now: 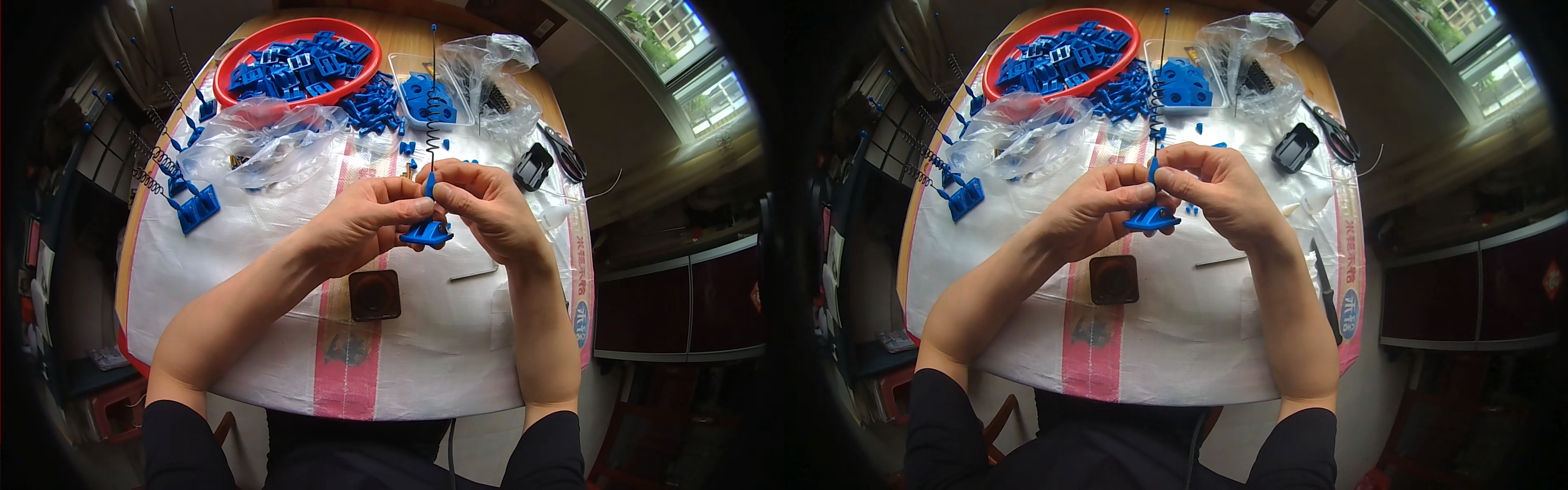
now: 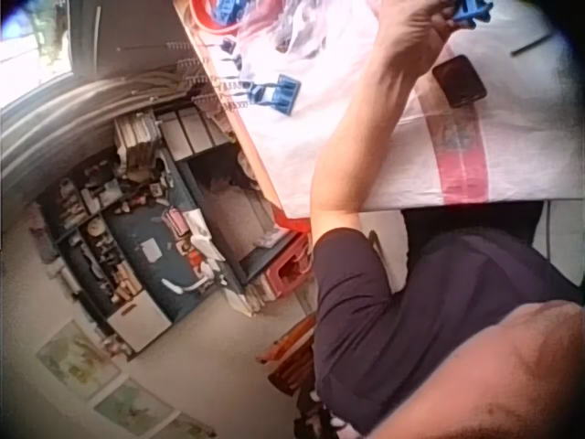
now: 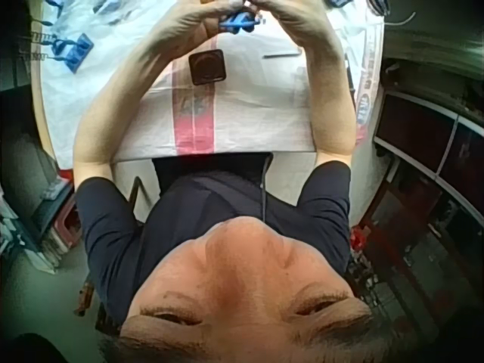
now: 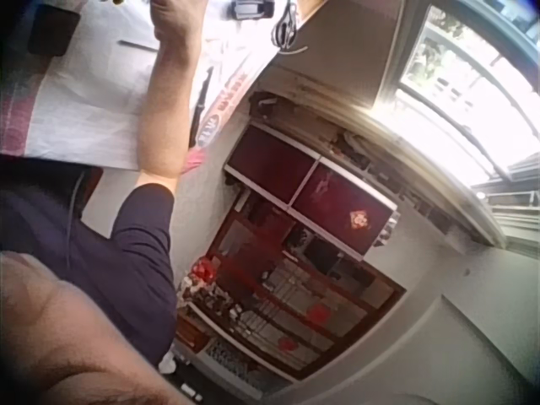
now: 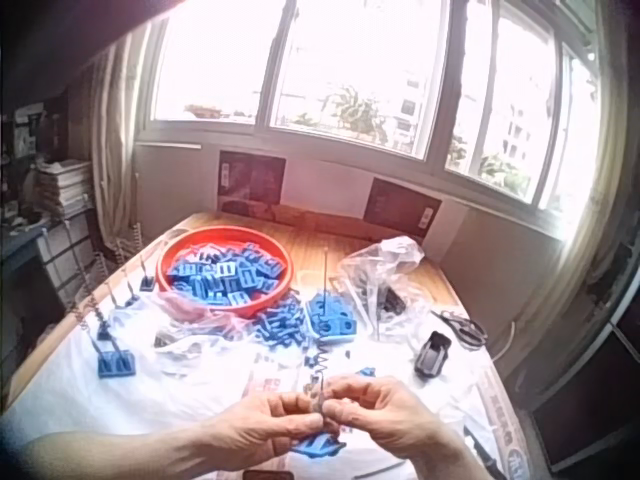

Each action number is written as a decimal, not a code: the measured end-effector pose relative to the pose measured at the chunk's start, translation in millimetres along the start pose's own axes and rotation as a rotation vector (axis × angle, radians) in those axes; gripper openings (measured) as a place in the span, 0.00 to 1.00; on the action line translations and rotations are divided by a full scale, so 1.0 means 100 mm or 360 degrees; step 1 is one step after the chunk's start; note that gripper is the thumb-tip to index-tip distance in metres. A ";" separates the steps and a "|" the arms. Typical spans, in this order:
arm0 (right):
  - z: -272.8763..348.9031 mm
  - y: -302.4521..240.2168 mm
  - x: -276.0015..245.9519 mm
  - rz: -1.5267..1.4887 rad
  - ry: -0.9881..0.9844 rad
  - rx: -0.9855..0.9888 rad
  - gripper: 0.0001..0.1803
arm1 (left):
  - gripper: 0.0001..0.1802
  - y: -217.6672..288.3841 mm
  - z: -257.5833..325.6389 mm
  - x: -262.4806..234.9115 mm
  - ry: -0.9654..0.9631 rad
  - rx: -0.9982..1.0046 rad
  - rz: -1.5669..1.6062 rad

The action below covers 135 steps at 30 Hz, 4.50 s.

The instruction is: The recorder is assembling small blue plastic fixtures with metal springs and thin wire rods on a table.

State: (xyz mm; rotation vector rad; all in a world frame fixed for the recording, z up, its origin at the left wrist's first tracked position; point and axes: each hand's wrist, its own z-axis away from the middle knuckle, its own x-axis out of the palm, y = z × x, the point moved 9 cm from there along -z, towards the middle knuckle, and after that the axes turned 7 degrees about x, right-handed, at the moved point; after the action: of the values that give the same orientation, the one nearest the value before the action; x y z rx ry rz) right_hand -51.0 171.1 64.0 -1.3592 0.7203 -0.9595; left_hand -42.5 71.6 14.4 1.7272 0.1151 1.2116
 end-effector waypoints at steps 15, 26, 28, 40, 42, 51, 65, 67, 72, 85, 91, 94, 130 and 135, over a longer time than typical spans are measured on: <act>0.01 -0.07 -0.07 0.0150 0.0092 -0.0102 0.11 | 0.21 0.00 0.01 0.03 -0.0074 0.0000 0.0089; 0.05 -0.19 -0.08 0.0299 0.0106 -0.0243 0.10 | 0.19 0.00 0.05 0.11 -0.0091 -0.0003 0.0177; 0.05 -0.21 -0.07 0.0291 0.0091 -0.0298 0.10 | 0.18 0.00 0.06 0.14 -0.0094 -0.0019 0.0215; 0.11 -0.33 -0.09 0.0609 0.0156 -0.0437 0.13 | 0.17 0.04 0.06 0.15 -0.0001 0.0040 0.0163; 0.14 -0.42 -0.02 0.0401 0.0092 -0.0427 0.16 | 0.17 0.08 0.07 0.12 0.0039 0.0063 0.0050; 0.17 -0.39 -0.04 0.0315 0.0032 -0.0197 0.14 | 0.15 0.20 0.10 0.11 0.0182 0.0118 -0.0340; 0.12 -0.30 -0.08 0.0171 -0.0006 -0.0264 0.11 | 0.14 0.32 0.15 0.20 0.0234 0.0212 -0.0576; 0.11 -0.32 -0.07 0.0166 -0.0013 -0.0263 0.11 | 0.14 0.32 0.15 0.20 0.0233 0.0250 -0.0550; 0.12 -0.32 -0.07 0.0224 0.0016 -0.0262 0.10 | 0.14 0.29 0.14 0.18 0.0226 0.0233 -0.0474; 0.17 -0.42 0.00 0.0224 -0.0060 -0.0393 0.07 | 0.13 0.33 0.17 0.25 0.0202 0.0321 -0.0499; 0.21 -0.51 0.05 0.0258 -0.0030 -0.0493 0.09 | 0.12 0.47 0.25 0.35 0.0277 0.0524 -0.0824; 0.23 -0.53 0.05 0.0255 -0.0033 -0.0511 0.10 | 0.12 0.55 0.29 0.42 0.0296 0.0621 -0.0963; 0.40 -0.80 0.23 0.0543 0.0028 -0.0905 0.16 | 0.14 1.00 0.64 0.78 0.0436 0.1578 -0.1614; 0.34 -0.74 0.20 0.0514 0.0037 -0.0811 0.13 | 0.10 0.77 0.43 0.56 0.0378 0.1038 -0.1197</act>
State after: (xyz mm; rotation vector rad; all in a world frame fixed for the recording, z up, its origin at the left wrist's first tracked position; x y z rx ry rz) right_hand -22.1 172.5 142.9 -1.6028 1.2177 -0.5510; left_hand -14.7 34.6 108.5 1.7872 1.2993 0.8277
